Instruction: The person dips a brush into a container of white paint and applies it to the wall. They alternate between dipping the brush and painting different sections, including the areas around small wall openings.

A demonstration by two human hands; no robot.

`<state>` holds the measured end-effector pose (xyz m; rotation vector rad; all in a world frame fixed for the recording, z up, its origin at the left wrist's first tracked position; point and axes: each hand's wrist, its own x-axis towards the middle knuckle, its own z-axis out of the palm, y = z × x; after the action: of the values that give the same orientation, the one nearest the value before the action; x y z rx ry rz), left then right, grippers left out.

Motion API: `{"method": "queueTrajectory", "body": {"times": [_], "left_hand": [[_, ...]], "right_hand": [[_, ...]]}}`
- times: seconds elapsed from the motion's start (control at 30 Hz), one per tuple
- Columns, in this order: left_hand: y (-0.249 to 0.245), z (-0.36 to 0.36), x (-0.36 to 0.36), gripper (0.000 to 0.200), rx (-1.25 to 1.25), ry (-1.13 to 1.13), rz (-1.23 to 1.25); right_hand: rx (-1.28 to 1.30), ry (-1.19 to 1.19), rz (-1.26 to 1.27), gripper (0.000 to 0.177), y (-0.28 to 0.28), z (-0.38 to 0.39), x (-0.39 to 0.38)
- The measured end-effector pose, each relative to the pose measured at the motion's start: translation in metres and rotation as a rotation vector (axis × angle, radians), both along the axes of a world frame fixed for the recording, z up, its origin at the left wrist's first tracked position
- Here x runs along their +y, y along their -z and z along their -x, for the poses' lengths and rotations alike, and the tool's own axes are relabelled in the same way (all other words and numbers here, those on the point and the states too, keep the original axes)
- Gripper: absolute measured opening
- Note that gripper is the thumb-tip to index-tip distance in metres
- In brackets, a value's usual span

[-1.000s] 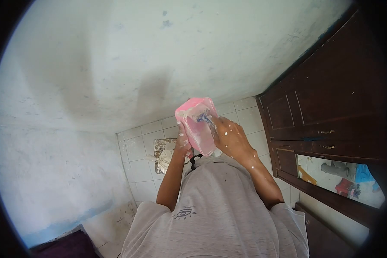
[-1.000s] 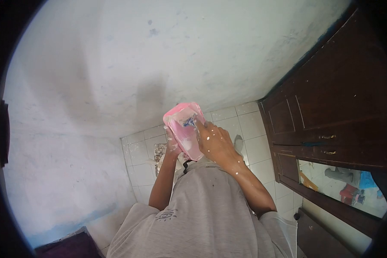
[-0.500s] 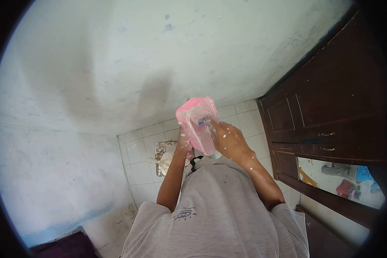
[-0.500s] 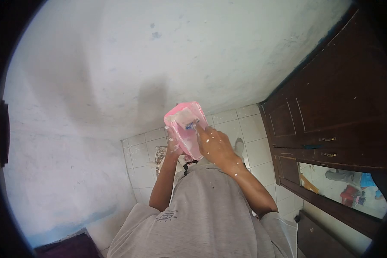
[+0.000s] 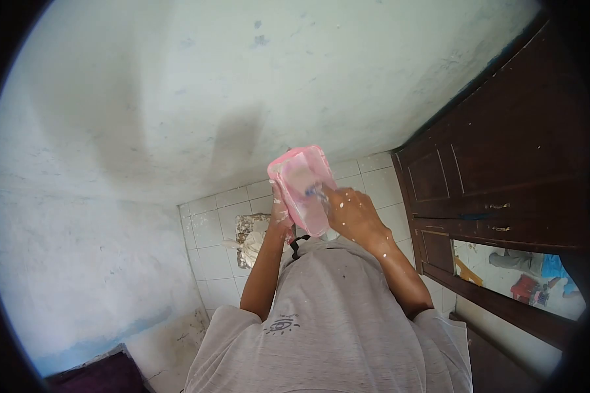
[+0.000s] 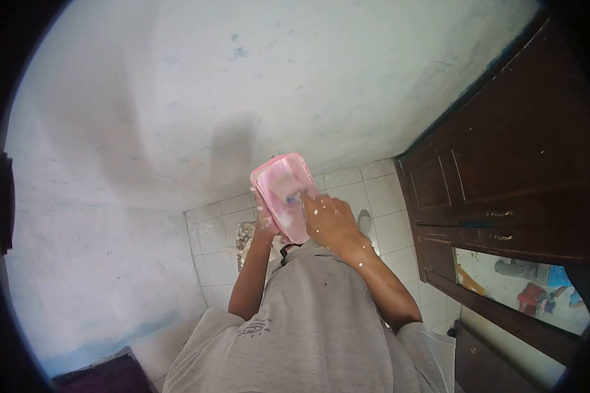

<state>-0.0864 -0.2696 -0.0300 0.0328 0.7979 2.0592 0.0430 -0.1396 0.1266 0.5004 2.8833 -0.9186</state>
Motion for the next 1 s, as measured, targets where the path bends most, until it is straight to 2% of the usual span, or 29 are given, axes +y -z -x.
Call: {"method": "queueTrajectory", "body": {"times": [0.13,0.2,0.23,0.3,0.43,0.53,0.63,0.73,0.83,0.9,1.0], "left_hand": [[-0.002,0.004,-0.004,0.084,-0.053,0.026,-0.185],[-0.001,0.005,-0.008,0.086,-0.047,0.108,-0.296],[-0.001,0.004,-0.009,0.086,-0.05,0.107,-0.293],[0.003,-0.001,-0.009,0.091,-0.026,0.044,-0.049],[0.014,-0.001,-0.005,0.091,-0.024,0.015,-0.134],[0.013,0.005,-0.011,0.086,-0.104,0.061,-0.29],[0.006,0.007,-0.016,0.093,-0.021,0.114,-0.162],[0.016,0.006,-0.015,0.094,0.049,0.09,-0.051],[0.024,0.004,-0.012,0.095,-0.016,0.084,-0.099],[0.03,0.009,-0.014,0.095,-0.054,0.075,-0.095],[0.017,0.008,-0.014,0.095,-0.09,0.052,-0.124]], "right_hand": [[-0.103,-0.151,-0.034,0.031,-0.002,-0.015,0.011],[0.047,-0.111,-0.054,0.032,-0.009,-0.017,0.011],[0.044,-0.112,-0.052,0.032,-0.012,-0.013,0.008],[0.225,0.026,-0.043,0.033,-0.018,0.001,-0.002],[0.138,-0.007,-0.117,0.033,0.005,-0.003,-0.024],[0.058,-0.152,-0.127,0.031,0.0,-0.016,-0.022],[0.134,-0.166,-0.082,0.032,-0.016,-0.016,-0.013],[0.231,-0.022,-0.097,0.032,-0.035,-0.004,-0.018],[0.211,-0.001,-0.139,0.031,-0.025,-0.004,-0.027],[0.051,-0.103,-0.168,0.029,-0.018,-0.012,-0.033],[0.094,-0.19,-0.139,0.029,-0.007,-0.027,-0.016]]}}
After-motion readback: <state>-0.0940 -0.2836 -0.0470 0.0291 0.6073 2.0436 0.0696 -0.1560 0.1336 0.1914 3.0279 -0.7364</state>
